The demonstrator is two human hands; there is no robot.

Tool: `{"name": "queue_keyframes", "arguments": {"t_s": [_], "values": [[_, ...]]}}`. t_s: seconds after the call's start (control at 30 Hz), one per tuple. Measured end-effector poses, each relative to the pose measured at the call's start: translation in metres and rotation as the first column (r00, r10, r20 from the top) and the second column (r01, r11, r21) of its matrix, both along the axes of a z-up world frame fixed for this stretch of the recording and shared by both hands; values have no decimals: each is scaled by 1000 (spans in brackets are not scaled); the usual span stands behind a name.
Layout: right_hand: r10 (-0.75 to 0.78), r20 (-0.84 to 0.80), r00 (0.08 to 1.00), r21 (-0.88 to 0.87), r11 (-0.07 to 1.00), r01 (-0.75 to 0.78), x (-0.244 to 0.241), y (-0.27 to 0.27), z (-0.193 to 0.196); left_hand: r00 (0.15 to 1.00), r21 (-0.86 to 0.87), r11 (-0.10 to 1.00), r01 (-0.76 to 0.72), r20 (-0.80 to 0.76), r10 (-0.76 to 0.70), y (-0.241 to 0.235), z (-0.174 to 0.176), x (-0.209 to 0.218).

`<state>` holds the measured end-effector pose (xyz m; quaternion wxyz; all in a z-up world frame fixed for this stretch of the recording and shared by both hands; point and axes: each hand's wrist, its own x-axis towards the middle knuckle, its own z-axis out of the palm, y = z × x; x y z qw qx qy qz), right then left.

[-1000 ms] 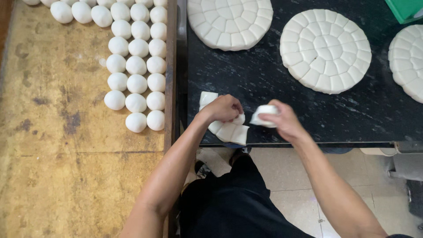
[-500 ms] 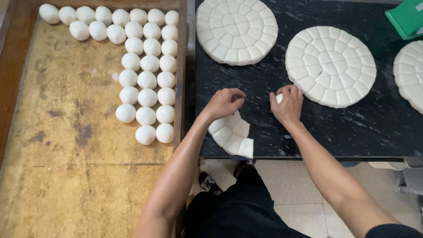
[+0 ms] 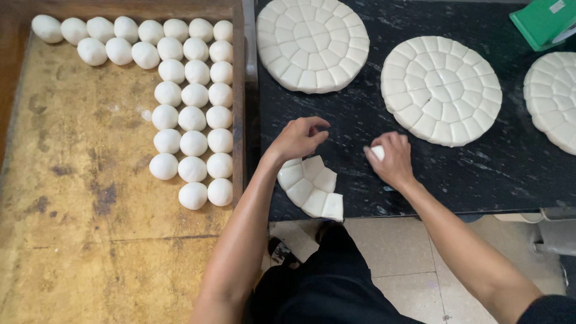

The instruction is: The person repeatedly picks small dough pieces from a segmented circular dough sheet, rolls them into smooth balls between both hands, and places them in neat rows on a wooden tray. The process continues throughout the clip, with the person working methodically to form and arrange the dough balls.

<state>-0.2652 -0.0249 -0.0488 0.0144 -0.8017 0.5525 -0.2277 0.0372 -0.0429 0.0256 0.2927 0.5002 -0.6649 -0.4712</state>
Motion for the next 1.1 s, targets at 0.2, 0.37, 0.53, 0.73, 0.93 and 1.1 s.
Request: {"name": "queue_keyframes", "arguments": {"t_s": [0.2,0.37,0.53,0.73,0.93,1.1], "values": [[-60,228,972,-40,997,71,75,-44,-3,996,-115,989,-91,14,94,-5,1,-2],[206,185,961,-84,978,-193,60,30,-4,993,-85,991,-106,38,109,3,0,-3],[54,18,998,-37,998,-53,25,5,-2,988,-114,982,-149,24,152,7,0,4],[-50,183,982,-66,996,63,91,-62,-6,972,-128,964,-231,-71,224,-5,-2,-2],[283,162,945,-82,959,-272,70,17,-15,972,-193,953,-234,-82,222,-4,-4,0],[82,33,996,-67,995,-79,31,-32,-15,954,-118,950,-290,-113,277,2,4,9]]}}
